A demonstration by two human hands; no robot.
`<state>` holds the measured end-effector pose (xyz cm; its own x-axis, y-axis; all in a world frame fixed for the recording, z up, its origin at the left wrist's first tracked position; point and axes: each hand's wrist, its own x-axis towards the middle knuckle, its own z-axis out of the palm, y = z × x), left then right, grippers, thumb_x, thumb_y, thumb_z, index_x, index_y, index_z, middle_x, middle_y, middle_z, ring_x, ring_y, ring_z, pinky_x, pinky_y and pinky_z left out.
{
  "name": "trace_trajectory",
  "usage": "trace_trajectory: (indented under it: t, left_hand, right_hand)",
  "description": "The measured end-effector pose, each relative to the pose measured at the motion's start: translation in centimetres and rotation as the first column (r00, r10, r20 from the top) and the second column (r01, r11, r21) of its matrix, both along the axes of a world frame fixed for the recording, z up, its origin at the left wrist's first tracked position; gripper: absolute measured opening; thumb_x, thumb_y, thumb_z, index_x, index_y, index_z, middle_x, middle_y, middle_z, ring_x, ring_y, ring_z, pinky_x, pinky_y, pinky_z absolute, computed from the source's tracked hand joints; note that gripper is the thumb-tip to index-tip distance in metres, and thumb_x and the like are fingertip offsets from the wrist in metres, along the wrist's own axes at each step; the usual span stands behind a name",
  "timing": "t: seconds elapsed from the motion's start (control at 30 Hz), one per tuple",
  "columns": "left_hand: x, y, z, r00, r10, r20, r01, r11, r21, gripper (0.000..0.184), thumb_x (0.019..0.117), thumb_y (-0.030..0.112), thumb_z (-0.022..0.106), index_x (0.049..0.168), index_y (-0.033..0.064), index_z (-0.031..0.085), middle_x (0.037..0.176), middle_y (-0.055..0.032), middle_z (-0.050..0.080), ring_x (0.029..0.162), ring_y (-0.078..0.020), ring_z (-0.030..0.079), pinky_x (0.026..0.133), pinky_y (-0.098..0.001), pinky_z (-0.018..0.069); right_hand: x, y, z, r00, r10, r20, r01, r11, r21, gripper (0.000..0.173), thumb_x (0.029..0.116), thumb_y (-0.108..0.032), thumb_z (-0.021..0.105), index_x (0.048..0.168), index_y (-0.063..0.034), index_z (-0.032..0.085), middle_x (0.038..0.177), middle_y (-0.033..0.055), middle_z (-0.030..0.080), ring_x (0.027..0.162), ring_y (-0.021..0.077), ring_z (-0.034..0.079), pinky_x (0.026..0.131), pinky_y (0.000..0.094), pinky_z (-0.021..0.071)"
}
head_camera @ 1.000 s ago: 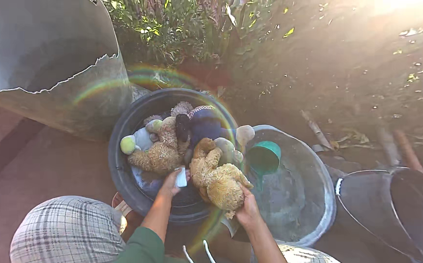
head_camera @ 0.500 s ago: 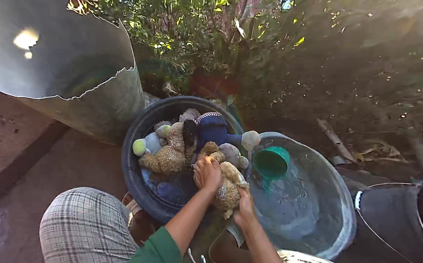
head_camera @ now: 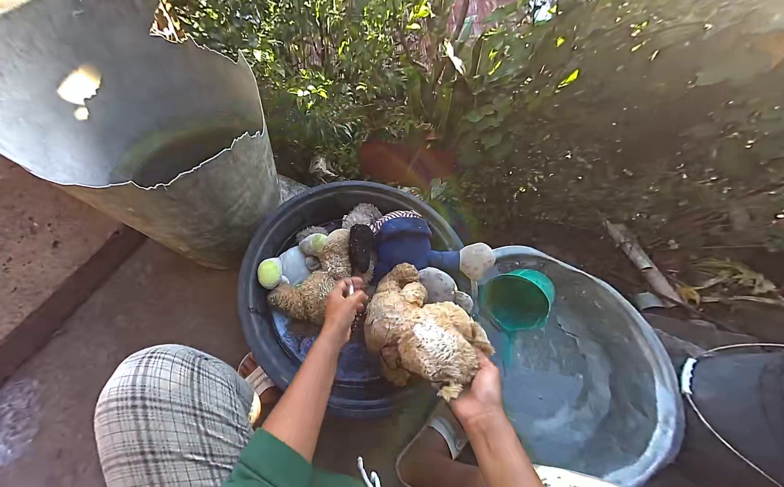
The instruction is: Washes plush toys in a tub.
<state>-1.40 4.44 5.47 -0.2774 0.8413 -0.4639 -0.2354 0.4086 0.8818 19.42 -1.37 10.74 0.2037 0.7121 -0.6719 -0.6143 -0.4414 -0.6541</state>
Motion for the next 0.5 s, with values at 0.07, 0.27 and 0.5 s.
trace_trajectory:
  t: [0.07, 0.27, 0.5]
  left_hand:
    - [-2.4, 2.0, -0.1, 0.899, -0.1, -0.426, 0.143, 0.987, 0.071, 0.041, 0.092, 0.007, 0.071, 0.132, 0.0004, 0.063, 0.136, -0.0234, 0.058, 0.124, -0.0356, 0.057, 0.104, -0.0521, 0.0476]
    - [-4.1, 6.6, -1.9, 0.544, -0.209, -0.813, 0.33, 0.944, -0.022, 0.056, 0.0973, 0.033, 0.07, 0.14, -0.0012, 0.058, 0.153, -0.0279, 0.045, 0.145, -0.0468, 0.038, 0.12, -0.0642, 0.0288]
    - [13.0, -7.7, 0.4, 0.624, -0.509, -0.593, 0.694, 0.709, 0.121, 0.056, 0.1064, 0.032, 0.043, 0.154, 0.0017, 0.045, 0.164, -0.0205, 0.036, 0.156, -0.0401, 0.024, 0.126, -0.0639, 0.0127]
  right_hand:
    - [0.5, 0.0, -0.6, 0.999, -0.029, -0.037, 0.028, 0.999, -0.041, 0.04, 0.109, -0.036, 0.024, 0.104, -0.0129, 0.057, 0.085, 0.0054, 0.068, 0.076, 0.0166, 0.069, 0.063, 0.0383, 0.0591]
    - [0.3, -0.5, -3.3, 1.0, -0.015, 0.007, 0.015, 0.995, -0.101, 0.034, 0.1084, -0.031, 0.03, 0.111, -0.01, 0.056, 0.092, 0.0082, 0.066, 0.083, 0.0191, 0.067, 0.069, 0.041, 0.058]
    - [0.5, -0.3, -3.3, 0.998, 0.001, 0.058, 0.0, 1.0, -0.026, 0.036, 0.1098, -0.024, 0.022, 0.104, -0.0101, 0.055, 0.08, 0.0, 0.064, 0.072, 0.0072, 0.064, 0.064, 0.0269, 0.0554]
